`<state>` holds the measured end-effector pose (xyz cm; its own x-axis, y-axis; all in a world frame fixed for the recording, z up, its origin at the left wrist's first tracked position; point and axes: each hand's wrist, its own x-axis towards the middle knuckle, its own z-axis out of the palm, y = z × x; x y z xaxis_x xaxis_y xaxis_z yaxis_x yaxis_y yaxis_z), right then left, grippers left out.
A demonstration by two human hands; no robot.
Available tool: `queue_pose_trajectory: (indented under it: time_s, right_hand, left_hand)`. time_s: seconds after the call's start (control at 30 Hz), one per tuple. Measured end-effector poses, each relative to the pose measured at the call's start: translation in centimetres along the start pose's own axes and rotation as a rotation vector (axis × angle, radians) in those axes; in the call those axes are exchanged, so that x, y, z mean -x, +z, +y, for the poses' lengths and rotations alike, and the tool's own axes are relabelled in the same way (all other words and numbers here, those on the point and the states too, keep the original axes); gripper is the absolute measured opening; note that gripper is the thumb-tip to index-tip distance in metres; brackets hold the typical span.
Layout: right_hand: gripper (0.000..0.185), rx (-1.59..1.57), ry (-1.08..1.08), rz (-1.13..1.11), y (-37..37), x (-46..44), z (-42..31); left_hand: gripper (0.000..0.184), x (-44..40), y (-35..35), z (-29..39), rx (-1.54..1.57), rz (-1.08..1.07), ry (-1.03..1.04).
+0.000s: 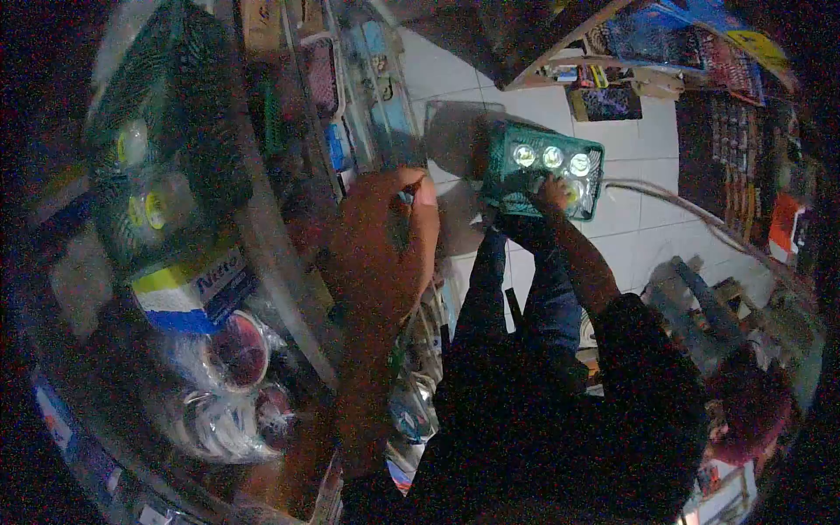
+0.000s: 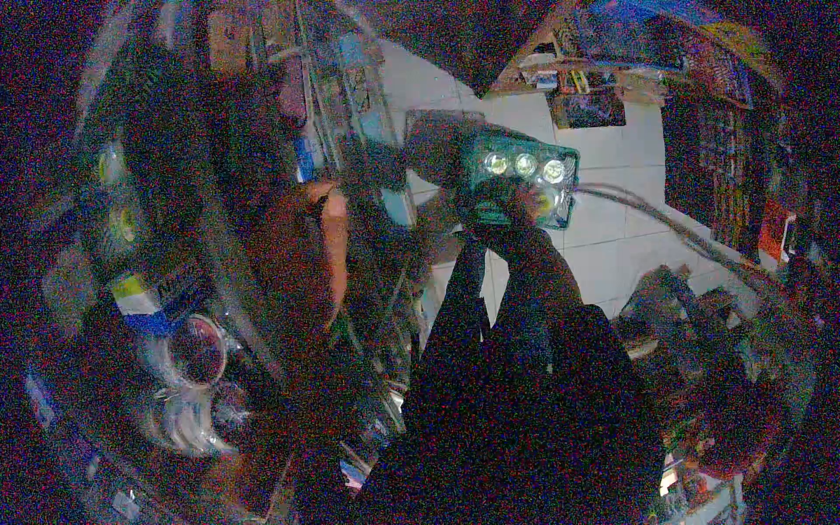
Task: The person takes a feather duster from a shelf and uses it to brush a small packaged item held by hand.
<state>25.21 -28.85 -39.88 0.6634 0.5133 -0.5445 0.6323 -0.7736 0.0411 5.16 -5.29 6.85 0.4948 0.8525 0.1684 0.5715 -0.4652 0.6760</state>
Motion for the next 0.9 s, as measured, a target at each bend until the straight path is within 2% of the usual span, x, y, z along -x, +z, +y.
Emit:
queue_pose_trajectory:
  time_s: [0.17, 0.23, 0.3, 0.4, 0.5, 0.6, 0.7, 0.8, 0.9]
  right_hand:
    - [0.049, 0.289, -0.223, 0.342, 6.9, -1.5, 1.1]
    - [0.036, 0.338, -0.232, 0.361, 7.4, -1.7, 1.0]
    - [0.036, 0.346, -0.138, 0.151, 7.0, -2.0, 0.7]
    - [0.038, 0.477, -0.267, 0.257, 10.1, -3.0, 2.4]
    - [0.041, 0.304, -0.352, 0.287, 12.4, -4.3, 3.9]
    - [0.042, 0.491, -0.447, 0.288, 5.7, -0.6, 1.2]
    - [0.041, 0.321, -0.353, -0.014, 2.6, -0.4, -0.3]
    - [0.043, 0.43, -0.489, 0.339, 11.2, -4.9, 2.9]
    - [0.039, 0.502, -0.562, 0.36, 7.6, -3.3, 2.4]
  left_hand:
    - [0.016, 0.0, -0.6, -0.2, -0.005, 0.023, 0.03]
    - [0.016, -0.4, -0.7, 0.0, 0.029, -0.002, 0.019]
    - [0.015, -0.7, -0.9, 0.6, 0.078, -0.06, -0.039]
    - [0.013, -0.5, -0.8, 0.9, 0.091, -0.04, -0.027]
    - [0.011, -0.3, -0.6, 0.9, 0.057, -0.022, 0.028]
    - [0.012, -0.1, -0.2, 0.7, 0.002, -0.051, 0.014]
    - [0.014, -0.1, -0.1, 0.5, -0.011, -0.039, 0.068]
    - [0.013, -0.4, -0.3, 1.2, 0.023, -0.015, 0.078]
    - [0.012, -0.3, -0.3, 1.5, 0.0, -0.023, 0.073]
